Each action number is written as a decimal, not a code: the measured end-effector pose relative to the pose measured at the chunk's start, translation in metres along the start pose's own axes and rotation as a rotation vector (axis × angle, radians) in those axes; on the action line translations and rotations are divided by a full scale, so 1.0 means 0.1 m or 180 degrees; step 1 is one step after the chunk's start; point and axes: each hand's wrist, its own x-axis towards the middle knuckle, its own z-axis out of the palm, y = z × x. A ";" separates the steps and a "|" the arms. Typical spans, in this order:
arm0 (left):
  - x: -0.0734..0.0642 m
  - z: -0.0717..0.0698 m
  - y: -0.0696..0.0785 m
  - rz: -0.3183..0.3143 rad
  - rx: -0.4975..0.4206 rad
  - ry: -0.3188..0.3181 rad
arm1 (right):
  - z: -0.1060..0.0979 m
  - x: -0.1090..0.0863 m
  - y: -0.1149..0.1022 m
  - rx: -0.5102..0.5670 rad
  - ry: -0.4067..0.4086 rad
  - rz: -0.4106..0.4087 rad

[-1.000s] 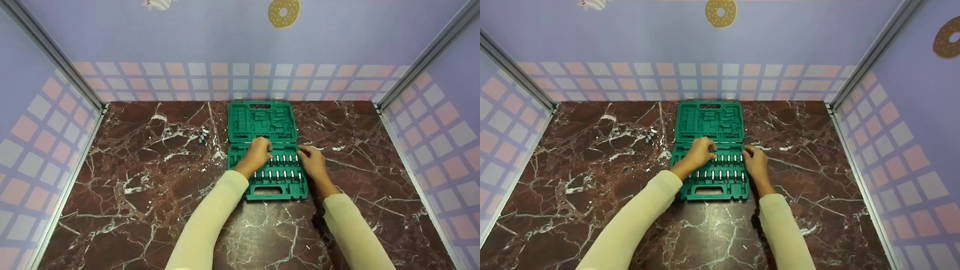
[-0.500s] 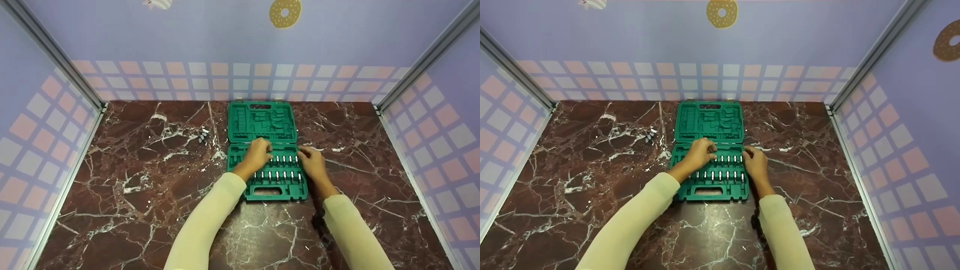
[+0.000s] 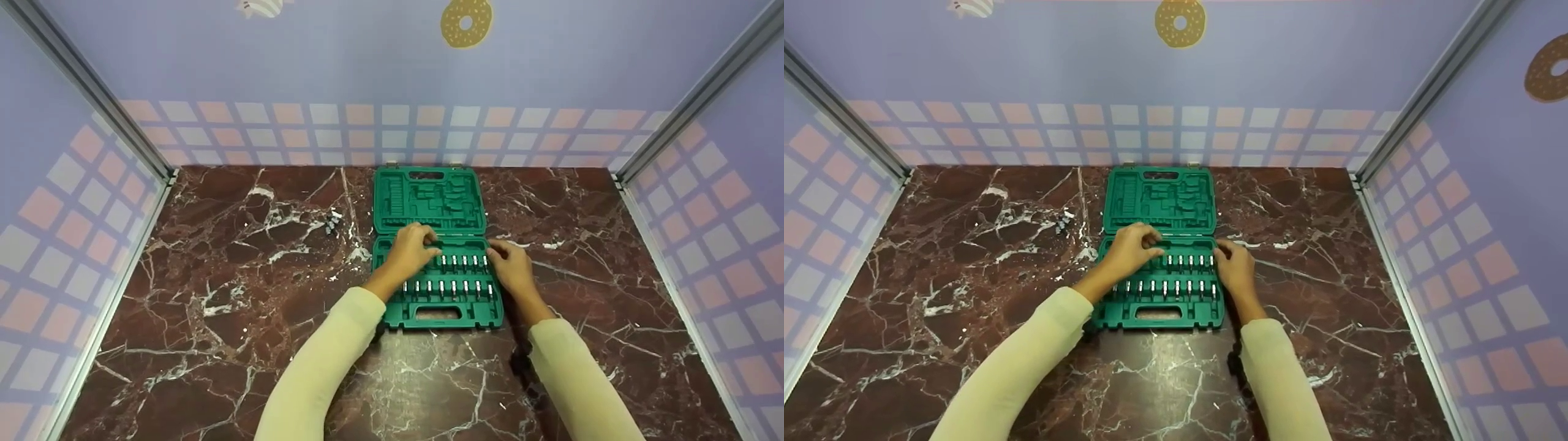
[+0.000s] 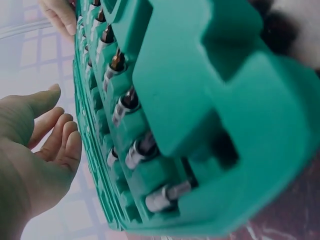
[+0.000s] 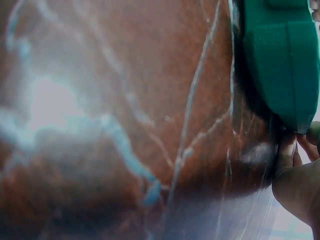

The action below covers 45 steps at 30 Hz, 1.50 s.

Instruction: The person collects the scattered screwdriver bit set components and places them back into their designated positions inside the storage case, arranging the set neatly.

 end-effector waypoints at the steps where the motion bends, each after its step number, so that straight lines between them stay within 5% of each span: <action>1: 0.00 -0.02 -0.01 -0.0003 -0.0009 0.0013 | 0.00 0.00 0.00 0.0002 0.0003 0.0004; 20: -0.22 -0.34 -0.33 0.0218 -0.0126 0.0195 | -0.02 0.00 0.02 -0.0033 0.0023 0.0005; 33: -0.35 -0.71 -0.66 0.0387 0.0033 0.0616 | -0.03 0.00 0.02 -0.0096 0.0018 -0.0054; 45: -0.44 -0.99 -1.01 0.0156 0.0398 0.0729 | 0.00 0.00 0.02 -0.0052 0.0016 -0.0030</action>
